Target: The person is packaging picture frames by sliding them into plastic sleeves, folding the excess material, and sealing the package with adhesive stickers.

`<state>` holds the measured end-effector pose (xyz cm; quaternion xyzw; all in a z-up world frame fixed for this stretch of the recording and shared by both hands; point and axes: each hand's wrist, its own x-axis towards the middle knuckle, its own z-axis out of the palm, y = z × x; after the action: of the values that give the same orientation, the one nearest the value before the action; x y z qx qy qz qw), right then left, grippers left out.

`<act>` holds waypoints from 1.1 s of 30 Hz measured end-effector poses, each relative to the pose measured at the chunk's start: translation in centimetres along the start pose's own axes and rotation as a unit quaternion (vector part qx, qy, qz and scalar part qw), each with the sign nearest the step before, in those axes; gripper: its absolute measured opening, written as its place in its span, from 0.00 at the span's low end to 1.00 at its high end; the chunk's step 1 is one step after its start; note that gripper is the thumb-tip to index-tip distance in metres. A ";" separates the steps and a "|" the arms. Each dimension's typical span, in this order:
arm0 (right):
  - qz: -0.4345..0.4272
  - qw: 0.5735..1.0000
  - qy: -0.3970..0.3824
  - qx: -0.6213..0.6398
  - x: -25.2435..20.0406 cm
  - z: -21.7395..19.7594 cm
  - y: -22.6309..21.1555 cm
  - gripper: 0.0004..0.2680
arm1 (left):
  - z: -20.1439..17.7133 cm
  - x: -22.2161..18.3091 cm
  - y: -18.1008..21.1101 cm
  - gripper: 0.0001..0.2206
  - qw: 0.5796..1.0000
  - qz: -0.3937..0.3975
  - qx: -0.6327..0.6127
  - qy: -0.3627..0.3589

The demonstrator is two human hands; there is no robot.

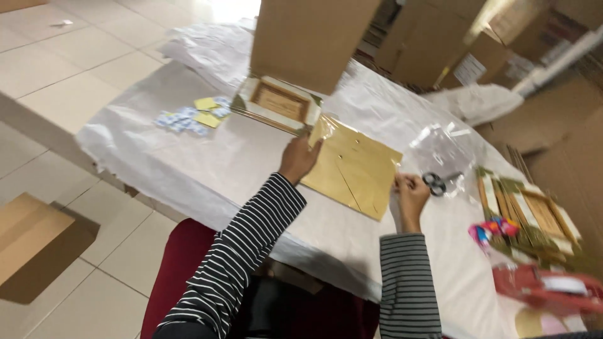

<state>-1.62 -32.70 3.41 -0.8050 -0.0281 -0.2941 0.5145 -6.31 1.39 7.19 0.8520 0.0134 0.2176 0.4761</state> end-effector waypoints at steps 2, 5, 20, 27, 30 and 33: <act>-0.006 1.000 -0.022 -0.020 -0.7 -0.1 -1.1 0.03 | -1.3 -0.3 0.4 0.26 1.000 -0.001 0.016 -0.011; 0.004 0.997 -0.062 -0.045 -1.6 0.5 -0.8 0.03 | -2.8 -0.3 0.4 0.25 0.998 0.004 0.048 -0.033; 0.091 0.982 -0.141 -0.088 -3.5 0.9 -6.8 0.07 | -15.0 2.9 -5.4 0.11 0.986 0.029 0.101 0.126; 0.118 0.979 -0.135 -0.094 -2.8 1.4 -4.6 0.06 | -20.7 4.7 -16.1 0.26 0.968 -0.061 0.240 0.034; 0.142 0.975 -0.141 -0.099 -3.9 1.6 -7.4 0.08 | -20.5 3.9 -16.2 0.27 0.971 -0.095 0.217 0.011; 0.139 0.973 -0.150 -0.106 -3.6 1.5 -6.6 0.09 | -19.9 4.2 -16.6 0.17 0.974 -0.081 0.204 0.053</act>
<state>-6.21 -27.40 6.56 -0.8859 0.0390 -0.0967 0.4520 -7.10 27.47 4.16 0.9142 0.1520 0.2161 0.3073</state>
